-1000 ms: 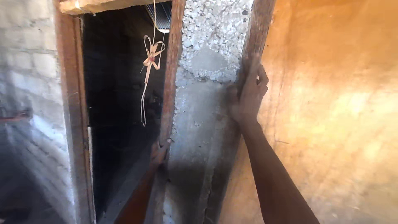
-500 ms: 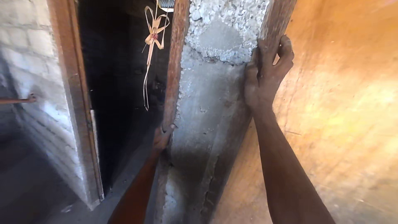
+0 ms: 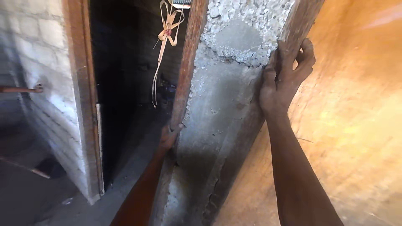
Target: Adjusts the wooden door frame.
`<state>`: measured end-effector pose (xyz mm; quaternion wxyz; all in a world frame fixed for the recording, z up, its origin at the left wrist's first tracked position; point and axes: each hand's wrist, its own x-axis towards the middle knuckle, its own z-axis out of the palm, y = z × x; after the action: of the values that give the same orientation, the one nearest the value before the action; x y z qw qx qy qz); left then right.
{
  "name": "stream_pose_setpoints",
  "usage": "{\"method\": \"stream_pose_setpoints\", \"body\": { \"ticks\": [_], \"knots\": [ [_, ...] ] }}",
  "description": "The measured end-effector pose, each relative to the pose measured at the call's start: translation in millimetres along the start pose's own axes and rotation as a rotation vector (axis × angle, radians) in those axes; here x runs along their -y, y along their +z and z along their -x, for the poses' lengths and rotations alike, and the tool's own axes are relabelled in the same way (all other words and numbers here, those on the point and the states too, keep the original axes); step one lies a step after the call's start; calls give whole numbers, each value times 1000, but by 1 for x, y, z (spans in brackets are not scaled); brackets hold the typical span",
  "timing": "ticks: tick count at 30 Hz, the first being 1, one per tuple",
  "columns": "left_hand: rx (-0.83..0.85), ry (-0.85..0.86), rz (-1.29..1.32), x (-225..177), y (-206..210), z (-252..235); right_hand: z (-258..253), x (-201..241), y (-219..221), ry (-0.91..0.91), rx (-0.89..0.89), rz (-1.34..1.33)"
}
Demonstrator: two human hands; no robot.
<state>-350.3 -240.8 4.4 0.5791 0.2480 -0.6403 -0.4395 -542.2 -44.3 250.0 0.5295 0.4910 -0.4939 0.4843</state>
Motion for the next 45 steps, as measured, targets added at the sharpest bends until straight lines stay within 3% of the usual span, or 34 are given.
{"method": "stream_pose_setpoints", "body": {
  "ticks": [10, 17, 25, 29, 32, 45],
  "knots": [
    [1, 1, 3, -7, -2, 4, 4, 5, 2, -12, -34, 99],
    [0, -20, -37, -6, -3, 3, 3, 22, -7, 52, 76, 301],
    [4, -20, -103, -1, -8, -2, -94, 90, 18, -258, -87, 533],
    [28, -63, -121, -8, -11, -3, -98, 68, 55, -208, 101, 609],
    [58, -57, -124, -8, -14, 2, -95, 65, 52, -200, 254, 643],
    [154, -16, -52, -8, -26, -2, -76, 69, 34, -218, 349, 647]
  ]
}}
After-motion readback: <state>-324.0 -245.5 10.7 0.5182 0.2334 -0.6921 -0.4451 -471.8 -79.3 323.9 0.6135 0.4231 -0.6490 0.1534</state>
